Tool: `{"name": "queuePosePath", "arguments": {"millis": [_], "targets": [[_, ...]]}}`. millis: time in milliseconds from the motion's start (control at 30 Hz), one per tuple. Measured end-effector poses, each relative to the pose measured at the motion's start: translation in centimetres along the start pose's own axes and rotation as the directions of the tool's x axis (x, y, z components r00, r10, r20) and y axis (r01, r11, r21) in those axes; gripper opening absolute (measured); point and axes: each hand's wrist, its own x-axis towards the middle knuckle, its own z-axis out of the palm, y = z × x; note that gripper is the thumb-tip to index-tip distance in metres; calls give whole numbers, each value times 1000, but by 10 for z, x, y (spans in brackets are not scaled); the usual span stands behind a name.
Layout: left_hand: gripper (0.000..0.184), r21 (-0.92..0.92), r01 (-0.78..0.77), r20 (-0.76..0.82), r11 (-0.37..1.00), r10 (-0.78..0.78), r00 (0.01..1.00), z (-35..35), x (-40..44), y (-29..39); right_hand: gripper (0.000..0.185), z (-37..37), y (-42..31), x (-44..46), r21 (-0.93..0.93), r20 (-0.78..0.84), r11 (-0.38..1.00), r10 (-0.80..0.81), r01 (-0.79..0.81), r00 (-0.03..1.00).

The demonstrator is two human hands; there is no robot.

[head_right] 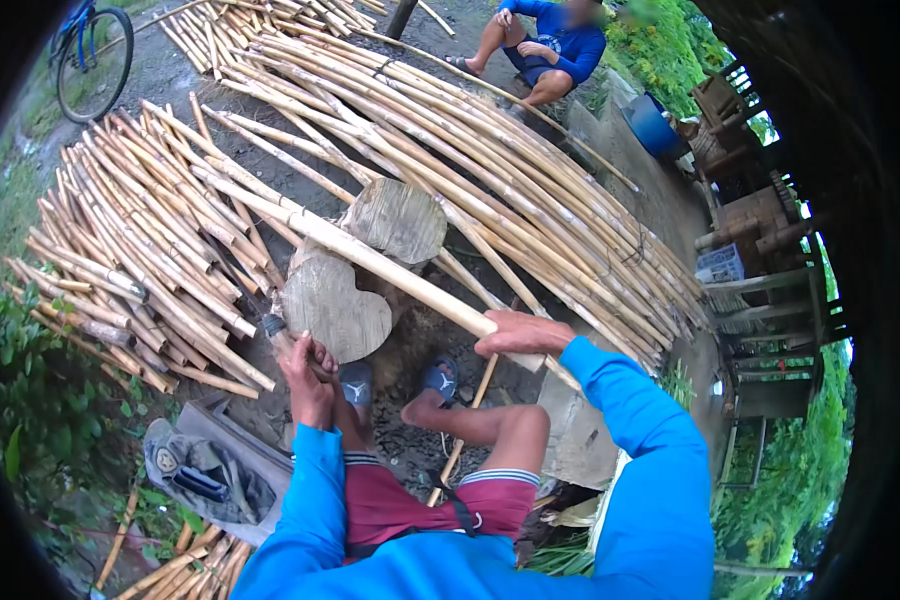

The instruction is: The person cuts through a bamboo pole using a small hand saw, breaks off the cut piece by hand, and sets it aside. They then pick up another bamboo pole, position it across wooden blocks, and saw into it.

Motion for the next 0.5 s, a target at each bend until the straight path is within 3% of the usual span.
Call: {"name": "queuePosePath", "arguments": {"millis": [100, 233, 300, 367, 433, 500], "targets": [[20, 133, 17, 101, 991, -30, 994, 5, -5, -5, 46, -28, -25, -48, 96, -3, 989, -111, 111, 994], [28, 313, 63, 163, 948, -119, 979, 9, -7, -24, 59, -44, -69, -140, -306, -170, 950, 14, -66, 985], [39, 284, 133, 218, 950, -199, 956, 24, -8, -29, 61, -33, -73, -181, -356, -215, 918, 102, -175, 971], [53, 227, 221, 219, 948, -271, 937, 35, -4, -40, 63, -15, -56, -215, -342, -168, 922, 130, -181, 977], [62, 72, 377, 270, 923, -382, 884, 39, 4, -55, 68, 17, -76, -241, -275, -240, 863, 366, -424, 899], [69, -28, 453, 363, 891, -413, 835, 36, 8, -78, 64, 56, -62, -254, -292, -388, 864, 286, -411, 876]]}}
